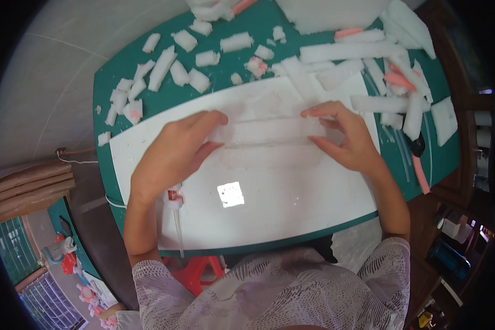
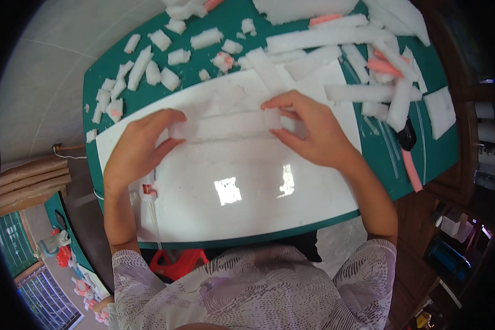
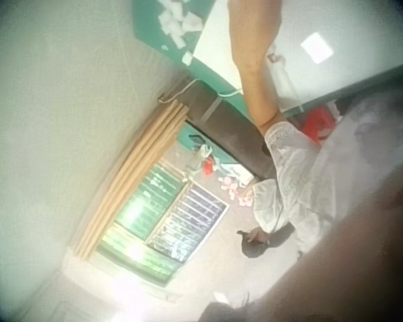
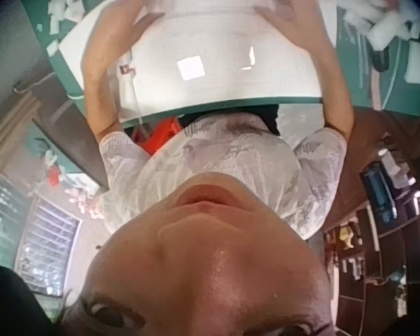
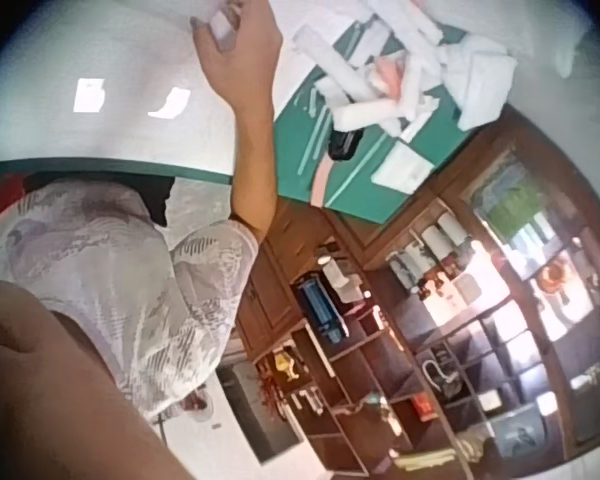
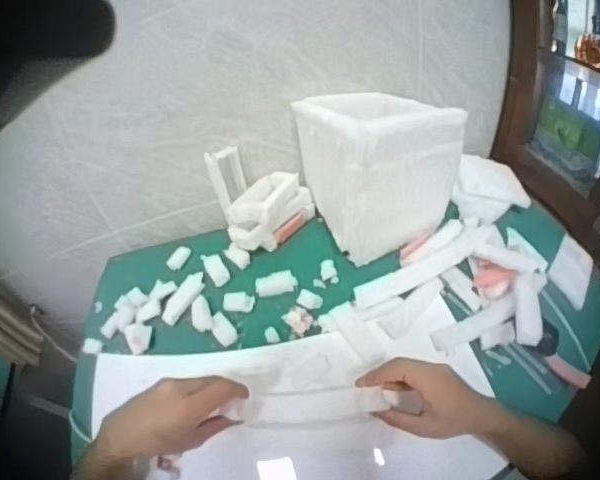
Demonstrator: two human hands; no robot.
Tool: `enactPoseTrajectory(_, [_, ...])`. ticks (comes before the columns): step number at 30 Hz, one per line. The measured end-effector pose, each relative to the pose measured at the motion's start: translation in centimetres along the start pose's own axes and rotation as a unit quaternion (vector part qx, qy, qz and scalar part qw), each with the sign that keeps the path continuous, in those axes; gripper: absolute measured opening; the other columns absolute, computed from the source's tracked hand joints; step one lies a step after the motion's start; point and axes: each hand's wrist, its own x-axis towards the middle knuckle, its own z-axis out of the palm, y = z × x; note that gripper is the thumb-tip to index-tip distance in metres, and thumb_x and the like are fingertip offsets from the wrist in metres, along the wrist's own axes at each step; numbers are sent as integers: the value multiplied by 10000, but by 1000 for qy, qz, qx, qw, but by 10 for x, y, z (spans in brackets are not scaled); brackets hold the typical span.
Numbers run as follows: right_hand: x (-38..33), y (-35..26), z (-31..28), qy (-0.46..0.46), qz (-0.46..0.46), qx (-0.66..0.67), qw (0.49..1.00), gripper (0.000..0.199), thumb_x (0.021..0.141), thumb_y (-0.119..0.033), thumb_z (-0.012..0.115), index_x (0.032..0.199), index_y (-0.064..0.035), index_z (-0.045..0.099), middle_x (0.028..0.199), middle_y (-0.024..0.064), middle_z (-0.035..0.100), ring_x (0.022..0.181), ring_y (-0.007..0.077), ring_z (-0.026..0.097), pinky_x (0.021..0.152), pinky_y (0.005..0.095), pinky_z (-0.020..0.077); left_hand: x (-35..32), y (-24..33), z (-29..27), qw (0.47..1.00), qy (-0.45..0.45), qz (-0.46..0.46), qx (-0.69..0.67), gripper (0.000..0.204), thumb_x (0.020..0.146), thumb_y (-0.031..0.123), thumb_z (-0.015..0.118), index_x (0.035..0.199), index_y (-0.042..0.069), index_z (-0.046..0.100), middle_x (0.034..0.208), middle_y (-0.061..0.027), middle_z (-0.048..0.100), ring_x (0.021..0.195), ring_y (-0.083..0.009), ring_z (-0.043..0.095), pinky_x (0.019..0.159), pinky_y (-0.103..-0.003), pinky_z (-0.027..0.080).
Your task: The person applies hot glue to foam pieces using a glue gun and joins the foam pieces together by hand to assemble a rectangular foam frame.
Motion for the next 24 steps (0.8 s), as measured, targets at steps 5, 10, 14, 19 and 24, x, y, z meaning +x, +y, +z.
enactPoseTrajectory(5, [2, -12, -6, -8, -3, -2, 1000, 384, 853, 18, 701, 1213, -32, 577, 1240, 109, 633, 1177, 231, 624, 1034, 357, 515, -3, 5, -9, 999, 26, 22, 4, 332, 793, 26, 767, 1093, 39, 624, 1086, -156, 689, 956, -381, 671, 817, -399, 540])
enactPoseTrajectory(10, [5, -11, -4, -7, 1, 7, 1000, 355, 860, 5, 700, 1197, -23, 591, 1222, 119, 628, 1169, 248, 625, 1027, 360, 519, -3, 1, -7, 999, 22, 34, -7, 337, 800, 26, 758, 1099, 34, 604, 1060, -171, 684, 951, -394, 665, 807, -417, 540])
enactPoseTrajectory(14, [1, -11, -6, -10, 2, 9, 1000, 348, 875, -31, 687, 1207, -21, 583, 1209, 127, 625, 1161, 253, 625, 1031, 362, 513, -3, 6, -8, 999, 12, 39, -7, 318, 828, 50, 741, 1112, 28, 600, 1063, -190, 679, 947, -411, 658, 804, -429, 536])
enactPoseTrajectory(19, [1, -6, -5, -15, -7, 3, 1000, 386, 867, -26, 717, 1219, -54, 562, 1255, 91, 621, 1210, 234, 604, 1038, 399, 506, -6, 10, -10, 999, 1, 34, -5, 304, 846, 67, 733, 1117, 24, 603, 1079, -199, 678, 945, -411, 661, 813, -428, 528])
enactPoseTrajectory(24, [1, -7, -5, -23, -23, 21, 999, 394, 872, -12, 702, 1230, -57, 544, 1254, 94, 611, 1217, 246, 597, 1064, 394, 492, -5, 13, -9, 1000, 3, 24, -2, 326, 852, 98, 735, 1138, 42, 590, 1057, -199, 692, 942, -402, 659, 825, -418, 517])
